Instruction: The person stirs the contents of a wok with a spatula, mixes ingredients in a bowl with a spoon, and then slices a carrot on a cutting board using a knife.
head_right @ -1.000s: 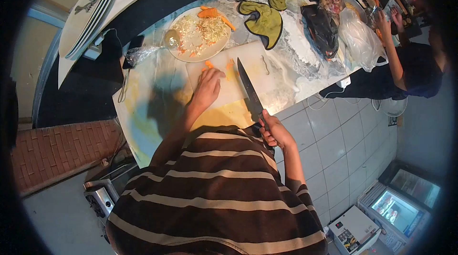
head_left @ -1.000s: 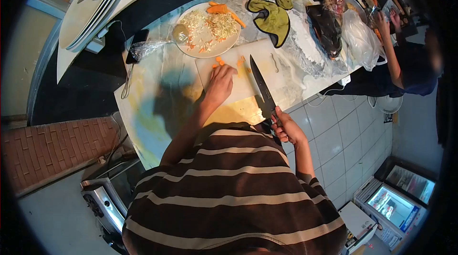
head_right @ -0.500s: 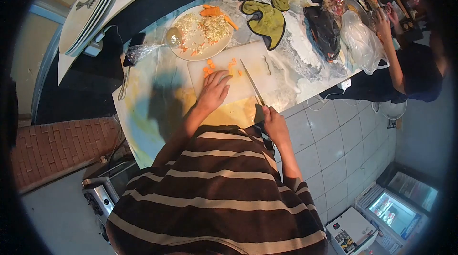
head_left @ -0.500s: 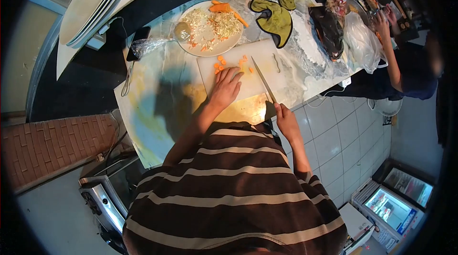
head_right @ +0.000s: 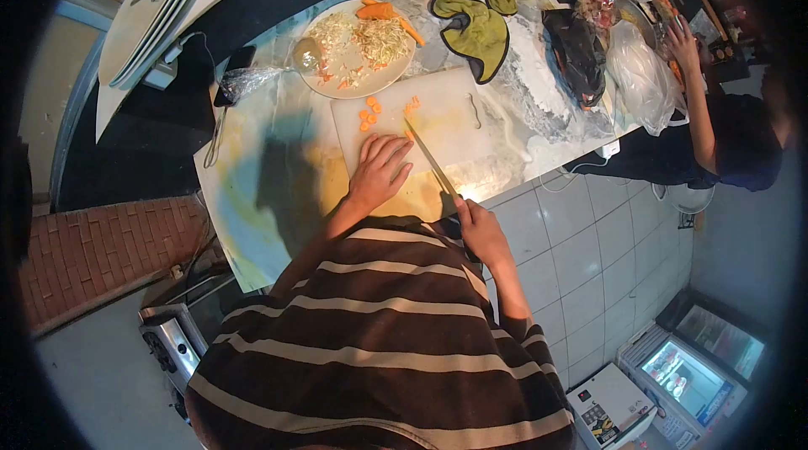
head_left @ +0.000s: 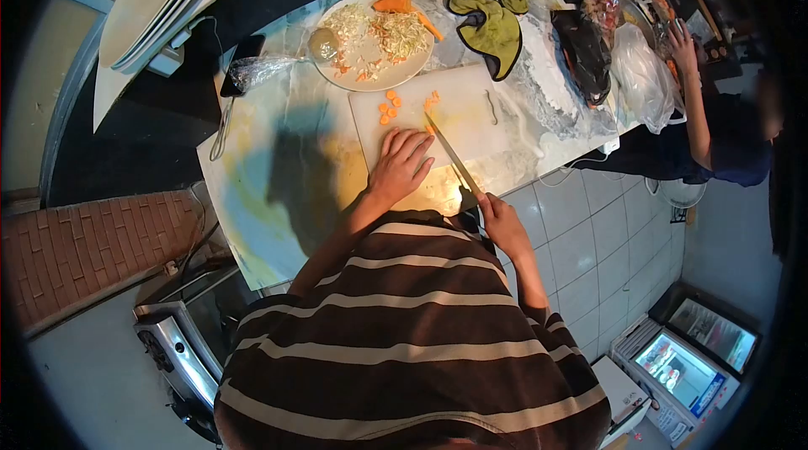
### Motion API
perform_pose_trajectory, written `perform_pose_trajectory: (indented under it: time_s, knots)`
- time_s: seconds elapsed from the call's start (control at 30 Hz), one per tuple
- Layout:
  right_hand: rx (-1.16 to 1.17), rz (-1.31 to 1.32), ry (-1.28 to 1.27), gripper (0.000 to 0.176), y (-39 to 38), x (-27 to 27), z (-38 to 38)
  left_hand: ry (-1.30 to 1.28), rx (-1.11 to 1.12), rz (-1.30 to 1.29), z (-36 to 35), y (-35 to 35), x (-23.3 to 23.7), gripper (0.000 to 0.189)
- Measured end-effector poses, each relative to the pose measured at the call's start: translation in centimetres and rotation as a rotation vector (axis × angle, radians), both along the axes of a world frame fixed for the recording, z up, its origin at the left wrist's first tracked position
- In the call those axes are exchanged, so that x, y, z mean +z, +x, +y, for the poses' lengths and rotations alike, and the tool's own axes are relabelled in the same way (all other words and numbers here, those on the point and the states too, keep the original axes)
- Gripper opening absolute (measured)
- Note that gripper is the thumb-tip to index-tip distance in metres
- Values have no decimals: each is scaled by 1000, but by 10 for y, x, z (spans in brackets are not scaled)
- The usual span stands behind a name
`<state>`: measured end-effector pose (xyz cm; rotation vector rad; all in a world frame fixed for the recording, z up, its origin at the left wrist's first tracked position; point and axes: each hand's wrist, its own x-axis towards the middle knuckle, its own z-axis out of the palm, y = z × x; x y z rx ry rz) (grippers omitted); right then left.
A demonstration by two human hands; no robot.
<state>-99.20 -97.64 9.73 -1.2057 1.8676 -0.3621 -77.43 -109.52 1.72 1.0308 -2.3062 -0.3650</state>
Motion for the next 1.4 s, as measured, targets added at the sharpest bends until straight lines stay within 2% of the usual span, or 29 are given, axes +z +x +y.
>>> perform_pose_trajectory:
  time_s: [0.2,0.5,1.1,1.4]
  knots:
    - [30,59,-30,48,5,-5,-1,51,96,120,-3,3,-2,35]
    - [48,116,-58,47,10,-4,-1,15,83,51,-4,0,2,37]
    - [97,192,-99,40,21,-6,-4,39,81,71,-6,0,2,39]
    - [63,127,-88,43,23,-6,-4,12,78,47,-5,1,-3,40]
